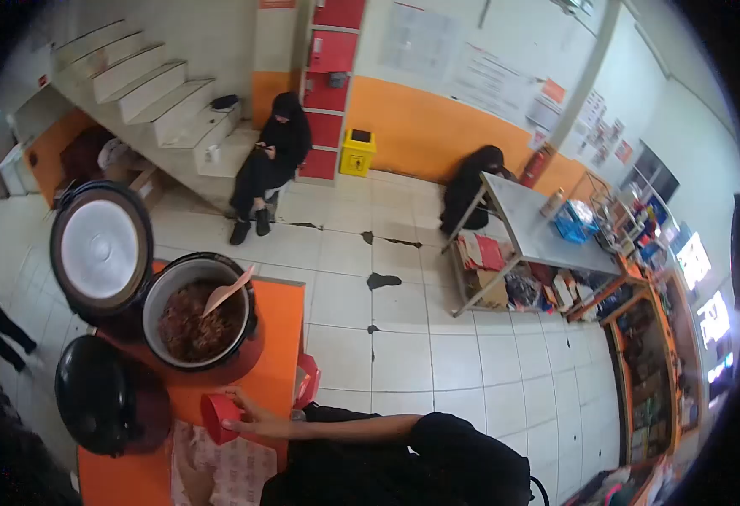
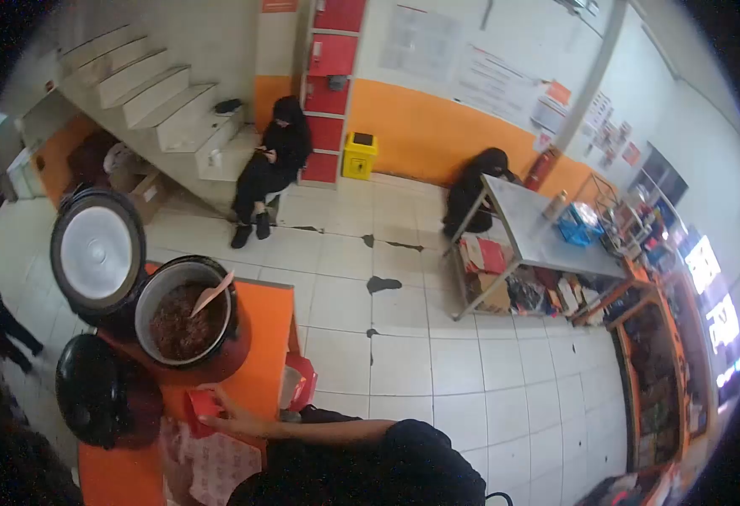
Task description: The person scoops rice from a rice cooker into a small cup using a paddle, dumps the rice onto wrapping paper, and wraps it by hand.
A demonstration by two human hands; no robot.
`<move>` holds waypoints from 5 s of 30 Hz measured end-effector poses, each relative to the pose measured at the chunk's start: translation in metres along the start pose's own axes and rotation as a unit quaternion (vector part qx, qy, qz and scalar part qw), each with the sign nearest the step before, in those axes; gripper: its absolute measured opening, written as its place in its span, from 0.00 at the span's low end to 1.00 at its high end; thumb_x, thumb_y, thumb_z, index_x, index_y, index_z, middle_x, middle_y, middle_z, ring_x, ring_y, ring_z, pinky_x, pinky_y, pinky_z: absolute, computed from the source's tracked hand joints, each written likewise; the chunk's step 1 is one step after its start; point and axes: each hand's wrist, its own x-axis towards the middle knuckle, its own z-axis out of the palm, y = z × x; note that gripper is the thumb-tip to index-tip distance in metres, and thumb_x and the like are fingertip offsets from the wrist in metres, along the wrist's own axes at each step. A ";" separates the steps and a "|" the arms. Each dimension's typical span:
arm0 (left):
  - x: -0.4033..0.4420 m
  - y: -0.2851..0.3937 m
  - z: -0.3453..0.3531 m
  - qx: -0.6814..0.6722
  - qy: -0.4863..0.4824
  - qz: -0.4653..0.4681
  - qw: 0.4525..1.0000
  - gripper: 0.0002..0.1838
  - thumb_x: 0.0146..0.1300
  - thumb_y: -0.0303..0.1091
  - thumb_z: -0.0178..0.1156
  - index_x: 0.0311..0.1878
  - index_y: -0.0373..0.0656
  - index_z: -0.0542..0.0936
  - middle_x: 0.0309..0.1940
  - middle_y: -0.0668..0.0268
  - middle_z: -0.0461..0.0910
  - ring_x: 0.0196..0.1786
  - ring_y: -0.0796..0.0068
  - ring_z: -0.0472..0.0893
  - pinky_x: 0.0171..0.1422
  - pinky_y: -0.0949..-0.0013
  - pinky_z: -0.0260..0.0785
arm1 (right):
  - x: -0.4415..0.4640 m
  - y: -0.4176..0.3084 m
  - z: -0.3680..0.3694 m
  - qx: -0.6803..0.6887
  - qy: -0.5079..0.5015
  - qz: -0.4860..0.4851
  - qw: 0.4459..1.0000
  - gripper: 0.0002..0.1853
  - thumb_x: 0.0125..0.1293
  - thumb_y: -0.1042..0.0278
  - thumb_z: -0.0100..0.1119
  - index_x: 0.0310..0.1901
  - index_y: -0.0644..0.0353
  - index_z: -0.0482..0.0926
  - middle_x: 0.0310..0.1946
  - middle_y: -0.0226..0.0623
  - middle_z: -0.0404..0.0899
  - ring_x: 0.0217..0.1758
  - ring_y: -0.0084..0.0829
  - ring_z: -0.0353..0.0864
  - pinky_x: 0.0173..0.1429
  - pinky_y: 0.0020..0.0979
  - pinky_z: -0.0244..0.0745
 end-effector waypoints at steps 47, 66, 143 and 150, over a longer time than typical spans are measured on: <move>0.198 -0.125 0.037 -0.243 0.428 0.353 0.796 0.35 0.66 0.54 0.45 0.67 0.41 0.51 0.63 0.58 0.60 0.62 0.65 0.65 0.67 0.61 0.56 | 0.263 -0.161 -0.127 -0.752 -0.448 0.132 0.465 0.15 0.54 0.51 0.59 0.37 0.51 0.82 0.27 0.44 0.81 0.34 0.44 0.82 0.38 0.42 0.76; 0.206 -0.058 0.044 -0.110 0.542 0.299 0.778 0.44 0.56 0.55 0.59 0.64 0.39 0.48 0.56 0.58 0.58 0.57 0.66 0.65 0.61 0.63 0.58 | 0.239 -0.107 -0.172 -0.722 -0.469 -0.093 0.500 0.21 0.54 0.59 0.57 0.53 0.41 0.76 0.21 0.40 0.75 0.18 0.38 0.74 0.23 0.39 0.70; 0.213 0.007 0.073 -0.176 0.112 0.162 0.964 0.41 0.41 0.21 0.72 0.58 0.45 0.58 0.58 0.59 0.64 0.61 0.67 0.66 0.65 0.62 0.62 | 0.235 -0.302 -0.068 -0.837 -0.340 -0.092 0.420 0.08 0.42 0.66 0.59 0.24 0.60 0.81 0.22 0.47 0.79 0.30 0.47 0.81 0.34 0.41 0.76; 0.194 0.013 0.088 -0.177 0.166 0.153 0.958 0.42 0.46 0.21 0.62 0.65 0.46 0.55 0.59 0.57 0.62 0.58 0.58 0.69 0.56 0.56 0.73 | 0.180 -0.269 -0.132 -0.718 -0.225 -0.107 0.650 0.11 0.49 0.69 0.54 0.36 0.62 0.76 0.28 0.50 0.77 0.32 0.50 0.77 0.38 0.43 0.73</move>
